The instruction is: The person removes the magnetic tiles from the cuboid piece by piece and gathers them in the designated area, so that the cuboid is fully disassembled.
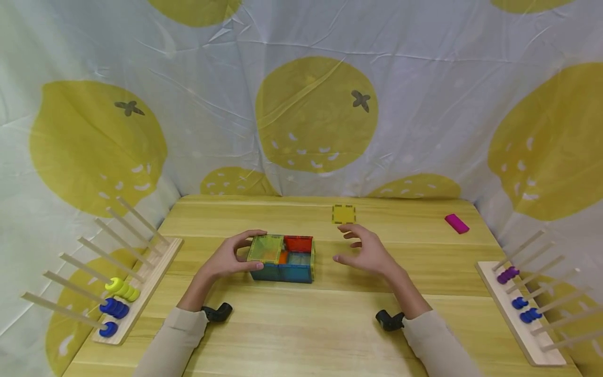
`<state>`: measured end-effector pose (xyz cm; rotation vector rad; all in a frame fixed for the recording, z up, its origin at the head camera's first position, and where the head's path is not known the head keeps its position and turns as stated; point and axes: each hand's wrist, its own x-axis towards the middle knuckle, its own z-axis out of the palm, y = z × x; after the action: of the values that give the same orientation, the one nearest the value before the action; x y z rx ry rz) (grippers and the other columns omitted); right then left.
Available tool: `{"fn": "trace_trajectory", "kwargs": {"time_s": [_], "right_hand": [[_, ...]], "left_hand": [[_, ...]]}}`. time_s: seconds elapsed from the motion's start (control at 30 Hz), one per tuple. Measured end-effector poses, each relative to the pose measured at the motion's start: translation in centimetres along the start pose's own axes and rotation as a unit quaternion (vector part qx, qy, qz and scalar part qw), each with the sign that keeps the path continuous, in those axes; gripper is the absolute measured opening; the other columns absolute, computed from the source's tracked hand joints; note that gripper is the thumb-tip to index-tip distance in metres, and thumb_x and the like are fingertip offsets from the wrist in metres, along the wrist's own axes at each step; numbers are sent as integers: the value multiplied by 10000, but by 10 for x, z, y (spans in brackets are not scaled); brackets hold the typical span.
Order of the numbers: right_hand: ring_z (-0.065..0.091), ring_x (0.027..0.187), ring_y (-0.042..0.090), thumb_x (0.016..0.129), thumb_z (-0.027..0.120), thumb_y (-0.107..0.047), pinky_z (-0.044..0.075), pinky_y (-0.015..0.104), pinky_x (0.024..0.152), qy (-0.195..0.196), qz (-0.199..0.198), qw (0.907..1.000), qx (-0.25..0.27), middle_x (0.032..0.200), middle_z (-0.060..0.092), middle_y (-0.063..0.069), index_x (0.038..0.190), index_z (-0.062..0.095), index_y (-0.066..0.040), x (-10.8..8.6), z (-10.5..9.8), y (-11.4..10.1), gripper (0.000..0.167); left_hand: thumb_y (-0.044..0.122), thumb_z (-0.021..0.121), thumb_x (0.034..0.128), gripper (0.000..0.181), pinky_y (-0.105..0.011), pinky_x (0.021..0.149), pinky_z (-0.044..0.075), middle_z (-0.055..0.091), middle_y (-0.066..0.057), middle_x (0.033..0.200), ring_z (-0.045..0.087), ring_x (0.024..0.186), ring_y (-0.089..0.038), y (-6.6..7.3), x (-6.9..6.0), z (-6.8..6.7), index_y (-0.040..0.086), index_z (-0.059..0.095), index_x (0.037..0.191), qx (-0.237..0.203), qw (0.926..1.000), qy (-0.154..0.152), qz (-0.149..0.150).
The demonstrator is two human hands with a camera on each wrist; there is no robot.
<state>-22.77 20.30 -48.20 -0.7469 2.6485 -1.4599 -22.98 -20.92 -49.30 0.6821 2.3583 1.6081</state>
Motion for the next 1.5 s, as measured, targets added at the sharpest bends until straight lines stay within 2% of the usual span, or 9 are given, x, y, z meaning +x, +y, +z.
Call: {"fn": "trace_trajectory", "kwargs": {"time_s": [0.23,0.37,0.6,0.77,0.9,1.33,1.5], "right_hand": [[570,1303,373,820,897,-294,520,555,1044,-181,-41,9992,347,1480,551,175,1486,512,-196,-8,14,-10,775],[568,1309,384,823,894,-296,520,553,1045,-256,-104,9988,399,1484,552,167,1489,510,-172,-7,22,-12,778],[569,1312,388,821,895,-265,524,552,1038,-325,-240,9980,496,1485,550,171,1501,491,-67,-3,31,-13,816],[571,1312,368,831,886,-276,525,548,1038,-374,-276,9975,537,1497,540,150,1503,490,-66,-2,36,-12,807],[573,1316,350,830,887,-297,527,534,1042,-428,-232,9974,533,1501,537,116,1505,494,-105,-1,40,-13,804],[579,1286,408,799,911,-238,529,557,1023,-456,-275,9962,687,1481,539,158,1484,505,-99,1,50,-13,808],[584,1289,388,800,908,-221,530,545,1030,-520,-249,9961,662,1488,531,164,1496,492,-95,3,53,-14,821]], "left_hand": [[183,879,834,726,-364,770,641,525,-54,1493,526,1347,-439,0,-1,0,295,549,1471,-47,10000,3,-19],[177,881,832,729,-360,788,639,520,-41,1499,526,1348,-428,0,-1,0,300,550,1470,-53,10000,13,-44],[196,881,835,725,-353,790,638,521,-33,1500,523,1354,-422,2,-1,1,303,550,1471,1,10000,12,-60],[194,885,829,736,-358,791,639,528,-35,1491,525,1356,-415,2,0,1,295,548,1475,22,9999,13,-101],[194,886,829,736,-358,791,639,526,-35,1495,521,1363,-417,2,-1,0,283,547,1477,8,10000,18,-93],[171,875,839,766,-375,784,641,504,-57,1517,517,1359,-435,1,0,0,166,511,1514,-111,9999,-70,-21],[176,876,839,759,-369,792,640,498,-52,1525,501,1377,-437,0,-1,-1,190,519,1509,-93,9999,-50,-47]]}}
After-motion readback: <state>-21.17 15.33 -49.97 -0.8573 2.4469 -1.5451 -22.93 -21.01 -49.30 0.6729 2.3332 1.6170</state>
